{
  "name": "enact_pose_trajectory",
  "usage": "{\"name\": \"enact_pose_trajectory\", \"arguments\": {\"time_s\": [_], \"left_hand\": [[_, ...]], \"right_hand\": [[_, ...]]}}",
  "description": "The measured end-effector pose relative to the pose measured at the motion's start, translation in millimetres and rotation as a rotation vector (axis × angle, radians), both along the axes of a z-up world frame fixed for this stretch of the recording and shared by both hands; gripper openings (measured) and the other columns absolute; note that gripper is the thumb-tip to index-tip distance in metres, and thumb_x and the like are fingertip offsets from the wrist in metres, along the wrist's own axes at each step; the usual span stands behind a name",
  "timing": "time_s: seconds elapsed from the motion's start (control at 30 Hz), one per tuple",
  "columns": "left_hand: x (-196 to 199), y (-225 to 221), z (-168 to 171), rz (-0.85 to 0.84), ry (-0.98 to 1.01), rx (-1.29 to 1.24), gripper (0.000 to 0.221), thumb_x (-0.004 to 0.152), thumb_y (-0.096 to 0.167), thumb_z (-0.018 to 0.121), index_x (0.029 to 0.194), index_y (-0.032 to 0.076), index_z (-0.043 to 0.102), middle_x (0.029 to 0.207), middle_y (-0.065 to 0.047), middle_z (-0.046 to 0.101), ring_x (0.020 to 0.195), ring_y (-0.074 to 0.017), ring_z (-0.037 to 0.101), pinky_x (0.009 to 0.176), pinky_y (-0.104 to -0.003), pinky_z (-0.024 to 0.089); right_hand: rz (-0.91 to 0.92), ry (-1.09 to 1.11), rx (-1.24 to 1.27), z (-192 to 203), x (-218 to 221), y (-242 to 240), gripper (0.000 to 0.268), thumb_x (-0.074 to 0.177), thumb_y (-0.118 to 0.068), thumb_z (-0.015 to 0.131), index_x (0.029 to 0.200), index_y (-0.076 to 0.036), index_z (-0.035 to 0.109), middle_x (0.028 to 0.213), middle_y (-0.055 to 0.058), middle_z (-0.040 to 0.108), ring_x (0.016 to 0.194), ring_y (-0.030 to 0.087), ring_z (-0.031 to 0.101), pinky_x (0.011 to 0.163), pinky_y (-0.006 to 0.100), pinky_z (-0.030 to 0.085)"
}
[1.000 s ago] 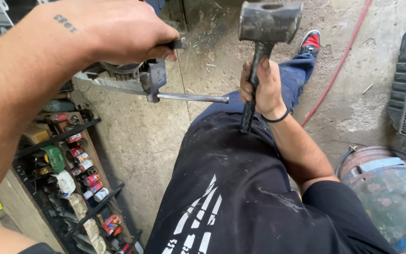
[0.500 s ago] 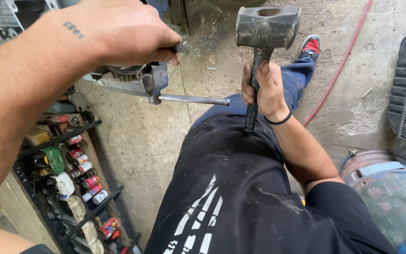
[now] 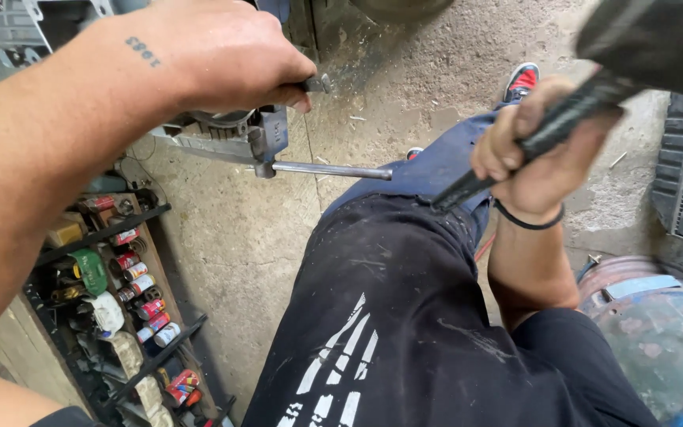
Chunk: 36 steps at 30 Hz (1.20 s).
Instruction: The person records data in a notebook before using a hammer and punch to remove internal components from an electric motor housing.
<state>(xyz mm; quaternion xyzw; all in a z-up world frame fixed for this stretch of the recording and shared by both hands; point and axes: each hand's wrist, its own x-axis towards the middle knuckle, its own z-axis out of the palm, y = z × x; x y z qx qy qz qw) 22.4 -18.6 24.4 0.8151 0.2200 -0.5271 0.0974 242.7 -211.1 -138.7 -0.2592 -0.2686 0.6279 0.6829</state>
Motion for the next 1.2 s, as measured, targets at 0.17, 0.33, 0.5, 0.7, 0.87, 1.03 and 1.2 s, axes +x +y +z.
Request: {"name": "enact_pose_trajectory", "arguments": {"time_s": [0.17, 0.33, 0.5, 0.7, 0.87, 1.03, 1.2], "left_hand": [[3, -1, 3, -0.007, 0.025, 0.020, 0.046, 0.108, 0.058, 0.045, 0.105, 0.017, 0.065, 0.103, -0.012, 0.075, 0.095, -0.0399, 0.073, 0.078, -0.051, 0.057], [9, -6, 7, 0.076, 0.066, 0.008, 0.041, 0.107, 0.057, 0.046, 0.112, 0.020, 0.065, 0.111, -0.012, 0.074, 0.102, -0.0417, 0.071, 0.081, -0.055, 0.059], [13, -15, 7, 0.044, 0.090, -0.089, 0.039, 0.101, 0.050, 0.055, 0.111, 0.018, 0.075, 0.108, -0.009, 0.077, 0.098, -0.0365, 0.074, 0.086, -0.049, 0.061], [12, -9, 6, 0.128, 0.072, -0.029, 0.036, 0.106, 0.042, 0.051, 0.109, 0.014, 0.072, 0.108, -0.014, 0.075, 0.099, -0.0401, 0.071, 0.078, -0.051, 0.057], [19, -3, 2, 0.172, 0.107, -0.036, 0.039, 0.106, 0.047, 0.054, 0.112, 0.014, 0.073, 0.105, -0.015, 0.076, 0.095, -0.0384, 0.072, 0.079, -0.051, 0.057], [9, 2, -1, 0.074, 0.123, 0.000, 0.039, 0.103, 0.050, 0.054, 0.108, 0.017, 0.075, 0.099, -0.011, 0.077, 0.090, -0.0346, 0.074, 0.073, -0.044, 0.060], [0, 9, -19, -0.139, 0.043, -0.030, 0.045, 0.103, 0.053, 0.052, 0.111, 0.018, 0.078, 0.114, -0.004, 0.069, 0.106, -0.0310, 0.065, 0.081, -0.048, 0.059]], "right_hand": [[-0.092, 0.039, -0.173, 13, 3, -5, 0.063, 0.083, -0.080, 0.049, 0.087, -0.017, 0.043, 0.053, 0.002, 0.029, 0.037, 0.015, 0.030, 0.037, 0.031, 0.033], [-0.036, 0.316, 0.107, -45, -69, -5, 0.047, 0.101, -0.065, 0.041, 0.102, -0.020, 0.052, 0.065, -0.002, 0.041, 0.042, 0.009, 0.034, 0.036, 0.026, 0.030], [0.453, -0.202, -0.247, -28, -99, 3, 0.046, 0.106, -0.048, 0.041, 0.083, -0.008, 0.048, 0.056, 0.003, 0.044, 0.039, 0.012, 0.041, 0.037, 0.025, 0.037], [0.264, 0.276, -0.245, -44, -63, -18, 0.053, 0.088, -0.076, 0.058, 0.088, -0.025, 0.045, 0.053, -0.005, 0.031, 0.037, 0.007, 0.027, 0.033, 0.025, 0.019], [-0.008, 0.580, 0.108, -26, -69, -11, 0.057, 0.093, -0.069, 0.034, 0.091, -0.014, 0.053, 0.072, 0.009, 0.056, 0.052, 0.023, 0.046, 0.048, 0.042, 0.037], [0.196, 0.072, -0.405, -62, -111, -17, 0.061, 0.090, -0.066, 0.061, 0.085, -0.006, 0.056, 0.059, 0.005, 0.048, 0.038, 0.012, 0.042, 0.030, 0.027, 0.035], [0.143, 0.488, -0.072, -24, -53, -14, 0.049, 0.094, -0.069, 0.049, 0.092, -0.020, 0.054, 0.061, -0.003, 0.036, 0.043, 0.009, 0.035, 0.035, 0.025, 0.030]]}}
